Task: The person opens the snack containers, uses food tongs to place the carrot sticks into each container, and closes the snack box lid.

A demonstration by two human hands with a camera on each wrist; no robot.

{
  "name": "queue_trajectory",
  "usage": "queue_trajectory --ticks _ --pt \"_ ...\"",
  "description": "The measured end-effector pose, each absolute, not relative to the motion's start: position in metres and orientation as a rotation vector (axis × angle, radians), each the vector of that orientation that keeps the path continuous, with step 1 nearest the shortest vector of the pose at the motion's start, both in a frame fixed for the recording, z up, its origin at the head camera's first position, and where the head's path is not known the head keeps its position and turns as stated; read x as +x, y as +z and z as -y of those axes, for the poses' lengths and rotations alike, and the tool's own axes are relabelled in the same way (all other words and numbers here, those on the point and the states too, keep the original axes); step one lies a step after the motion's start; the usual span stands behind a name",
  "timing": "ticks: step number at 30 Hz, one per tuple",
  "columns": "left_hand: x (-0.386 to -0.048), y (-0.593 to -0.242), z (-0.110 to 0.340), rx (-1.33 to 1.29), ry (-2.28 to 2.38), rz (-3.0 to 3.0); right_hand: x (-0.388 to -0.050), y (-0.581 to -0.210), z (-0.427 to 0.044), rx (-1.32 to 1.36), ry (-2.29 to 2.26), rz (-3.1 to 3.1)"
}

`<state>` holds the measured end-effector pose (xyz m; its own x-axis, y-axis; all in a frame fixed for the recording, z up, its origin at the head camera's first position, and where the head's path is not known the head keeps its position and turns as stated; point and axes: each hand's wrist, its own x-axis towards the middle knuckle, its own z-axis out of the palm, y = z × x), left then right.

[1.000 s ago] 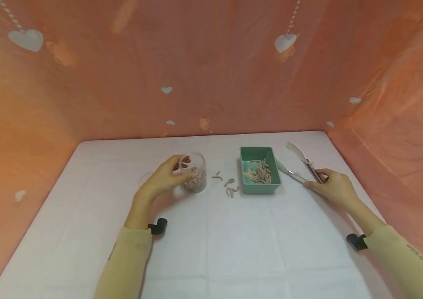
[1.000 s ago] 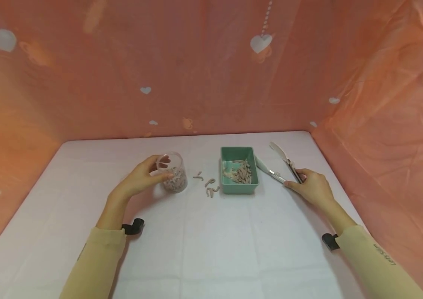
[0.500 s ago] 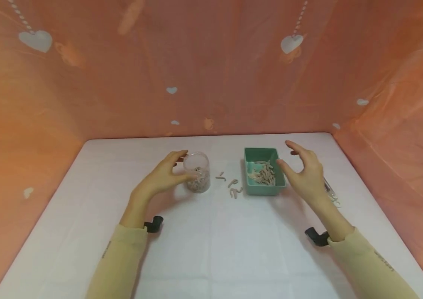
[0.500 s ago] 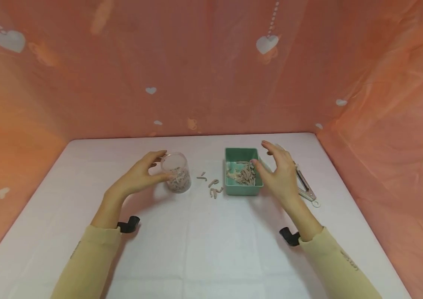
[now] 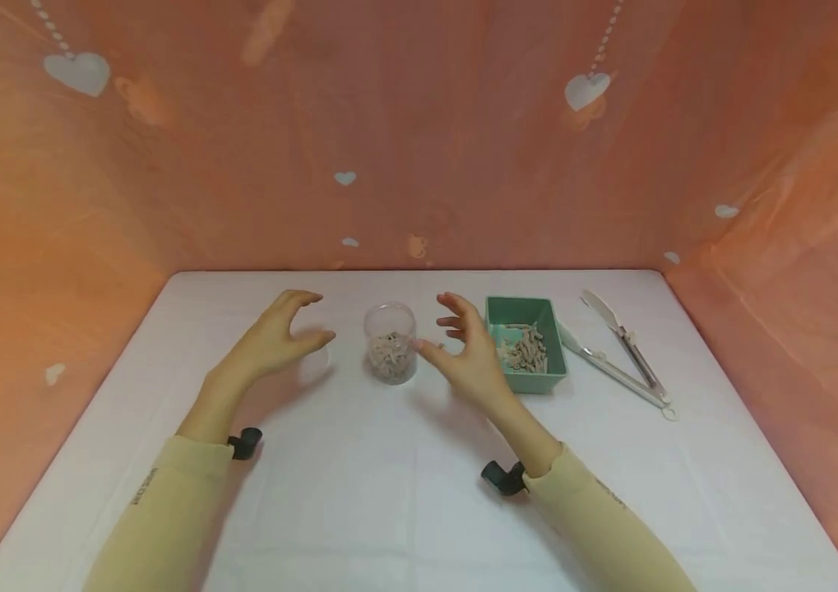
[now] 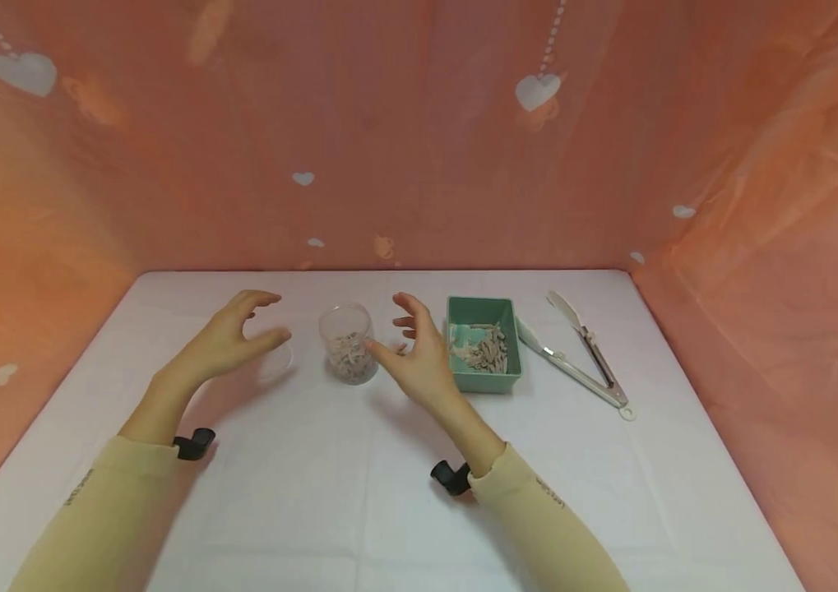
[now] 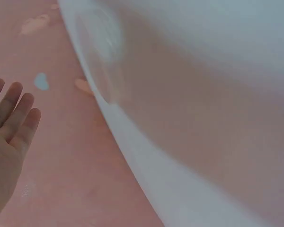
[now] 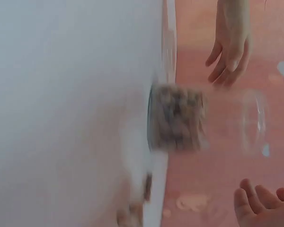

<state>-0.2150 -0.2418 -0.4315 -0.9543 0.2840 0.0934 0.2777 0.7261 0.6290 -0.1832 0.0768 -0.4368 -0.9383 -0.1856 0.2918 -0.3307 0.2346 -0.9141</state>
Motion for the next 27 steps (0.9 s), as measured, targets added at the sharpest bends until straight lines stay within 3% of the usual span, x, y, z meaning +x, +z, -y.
queue_trajectory --ticks 10,27 --pt "-0.221 -0.446 0.258 0.569 0.709 -2.828 -0.194 -0.457 -0.046 0.433 1.948 2.563" --pt "-0.218 -0.455 0.262 0.740 0.505 -2.819 -0.205 -0.473 -0.043 0.508 1.962 2.560"
